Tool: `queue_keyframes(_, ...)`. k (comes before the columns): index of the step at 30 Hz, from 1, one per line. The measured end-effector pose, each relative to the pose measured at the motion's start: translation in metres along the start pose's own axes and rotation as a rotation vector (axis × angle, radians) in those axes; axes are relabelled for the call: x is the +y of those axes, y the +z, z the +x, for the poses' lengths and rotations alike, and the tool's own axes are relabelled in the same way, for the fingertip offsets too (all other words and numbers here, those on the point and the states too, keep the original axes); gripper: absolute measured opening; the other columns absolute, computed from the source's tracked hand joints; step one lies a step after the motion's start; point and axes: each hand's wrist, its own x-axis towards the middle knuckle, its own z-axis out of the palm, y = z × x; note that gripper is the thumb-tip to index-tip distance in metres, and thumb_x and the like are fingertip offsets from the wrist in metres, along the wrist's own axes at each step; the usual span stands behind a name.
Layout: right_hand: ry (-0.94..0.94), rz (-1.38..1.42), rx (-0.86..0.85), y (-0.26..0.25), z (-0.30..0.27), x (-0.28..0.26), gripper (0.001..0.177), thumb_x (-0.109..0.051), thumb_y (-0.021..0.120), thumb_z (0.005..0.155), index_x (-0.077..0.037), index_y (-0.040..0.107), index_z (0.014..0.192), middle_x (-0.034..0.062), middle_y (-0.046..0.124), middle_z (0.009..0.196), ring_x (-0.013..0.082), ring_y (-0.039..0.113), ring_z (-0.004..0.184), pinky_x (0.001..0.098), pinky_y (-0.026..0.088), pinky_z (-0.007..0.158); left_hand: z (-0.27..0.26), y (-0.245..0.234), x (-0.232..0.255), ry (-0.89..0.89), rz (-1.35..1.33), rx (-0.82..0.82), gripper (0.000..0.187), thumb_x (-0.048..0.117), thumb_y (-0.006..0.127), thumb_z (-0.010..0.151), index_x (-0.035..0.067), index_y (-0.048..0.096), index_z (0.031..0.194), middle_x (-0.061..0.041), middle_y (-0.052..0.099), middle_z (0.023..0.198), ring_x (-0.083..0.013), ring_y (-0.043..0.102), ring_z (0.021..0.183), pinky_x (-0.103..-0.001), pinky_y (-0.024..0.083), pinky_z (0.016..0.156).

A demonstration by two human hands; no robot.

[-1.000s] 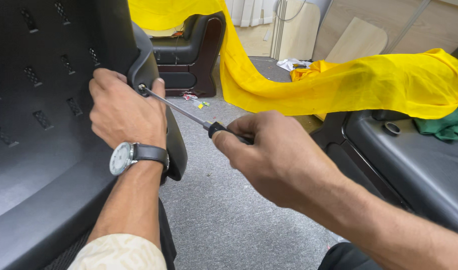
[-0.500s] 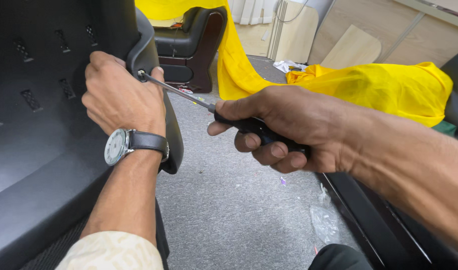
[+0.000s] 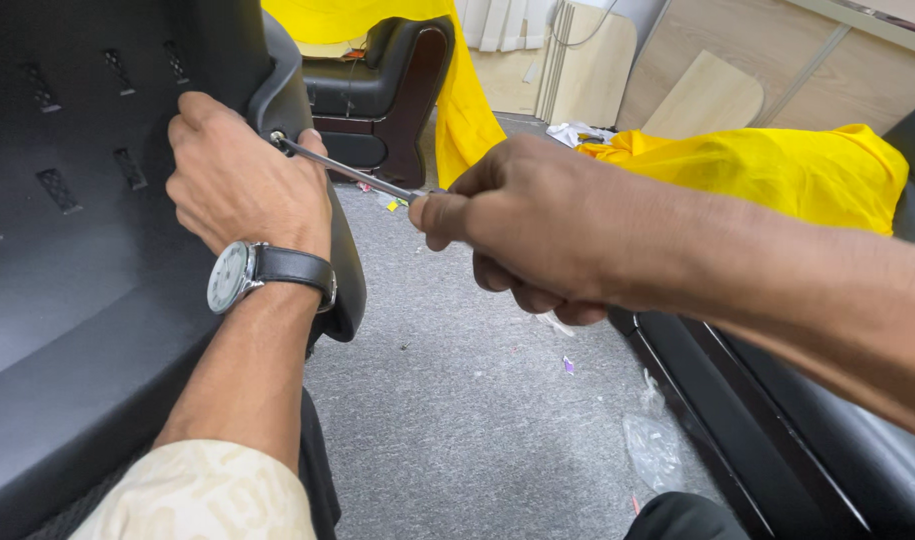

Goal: The person uses a screwdriver to tighten screws on the back of a black office chair, securing the armrest to the seat. The person holds the chair steady with one hand while turning the screwdriver with the other.

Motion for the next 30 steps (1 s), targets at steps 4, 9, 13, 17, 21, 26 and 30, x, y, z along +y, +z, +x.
queue_keyframes(4,-0.072,-0.221,0.083,0.002,0.002,0.004,0.047,-0.051,0.056,0.101,-0.007,0.071,0.106,0.0076,0.056,0.056,0.0170,0.054,0.035,0.0313,0.046,0.035,-0.001,-0.004,0.002,-0.021,-0.008,-0.014,0.061,0.031,0.097,0.072,-0.002,0.058,0.104,-0.023,0.066,0.104,-0.0464,0.071,0.088,-0.050,0.058,0.072)
queue_keyframes(9,0.004,0.662,-0.349,-0.008,0.021,0.024,0.040,-0.043,0.054,0.098,-0.006,0.069,0.098,-0.0051,0.042,0.052,0.0029,0.030,0.031,0.0226,0.022,0.022,-0.004,-0.009,0.005,-0.051,-0.048,-0.025,0.057,0.029,0.097,0.073,0.000,0.059,0.103,-0.021,0.067,0.105,-0.0460,0.070,0.092,-0.052,0.057,0.075)
queue_keyframes(13,0.051,0.811,-0.486,-0.009,0.034,0.044,0.038,-0.042,0.052,0.098,-0.006,0.064,0.102,-0.0072,0.040,0.051,0.0010,0.029,0.030,0.0196,0.020,0.022,-0.006,-0.003,0.012,-0.025,0.024,0.024,0.074,0.040,0.100,0.069,-0.002,0.053,0.109,-0.022,0.063,0.107,-0.0447,0.068,0.094,-0.052,0.056,0.075)
queue_keyframes(17,0.008,0.830,-0.525,-0.012,0.038,0.041,0.040,-0.042,0.052,0.102,-0.004,0.064,0.105,-0.0065,0.042,0.055,0.0016,0.032,0.034,0.0200,0.022,0.024,-0.013,0.002,0.013,0.079,0.014,0.152,0.074,0.026,0.098,0.071,0.002,0.048,0.119,-0.018,0.054,0.119,-0.0384,0.059,0.112,-0.045,0.057,0.086)
queue_keyframes(21,0.033,0.818,-0.520,-0.002,0.030,0.036,0.038,-0.044,0.052,0.097,-0.009,0.065,0.100,-0.0067,0.043,0.053,0.0027,0.032,0.032,0.0213,0.021,0.024,-0.022,-0.001,0.009,0.157,-0.027,0.163,0.070,0.014,0.098,0.073,0.002,0.047,0.121,-0.018,0.048,0.122,-0.0373,0.050,0.116,-0.048,0.050,0.097)
queue_keyframes(26,0.061,0.853,-0.455,0.015,0.018,0.025,0.038,-0.045,0.050,0.096,-0.010,0.066,0.096,-0.0062,0.045,0.052,0.0037,0.034,0.033,0.0219,0.023,0.026,-0.031,0.001,0.013,0.151,-0.088,0.208,0.087,0.011,0.098,0.064,-0.003,0.045,0.131,-0.021,0.047,0.124,-0.0411,0.050,0.112,-0.048,0.047,0.094)
queue_keyframes(30,0.125,0.918,-0.460,0.017,0.022,0.026,0.046,-0.046,0.044,0.102,-0.007,0.068,0.103,-0.0045,0.046,0.057,0.0048,0.036,0.037,0.0223,0.023,0.029,-0.032,0.007,0.005,0.136,-0.136,0.223,0.077,0.009,0.098,0.070,0.000,0.047,0.128,-0.018,0.048,0.122,-0.0399,0.050,0.113,-0.051,0.045,0.095)
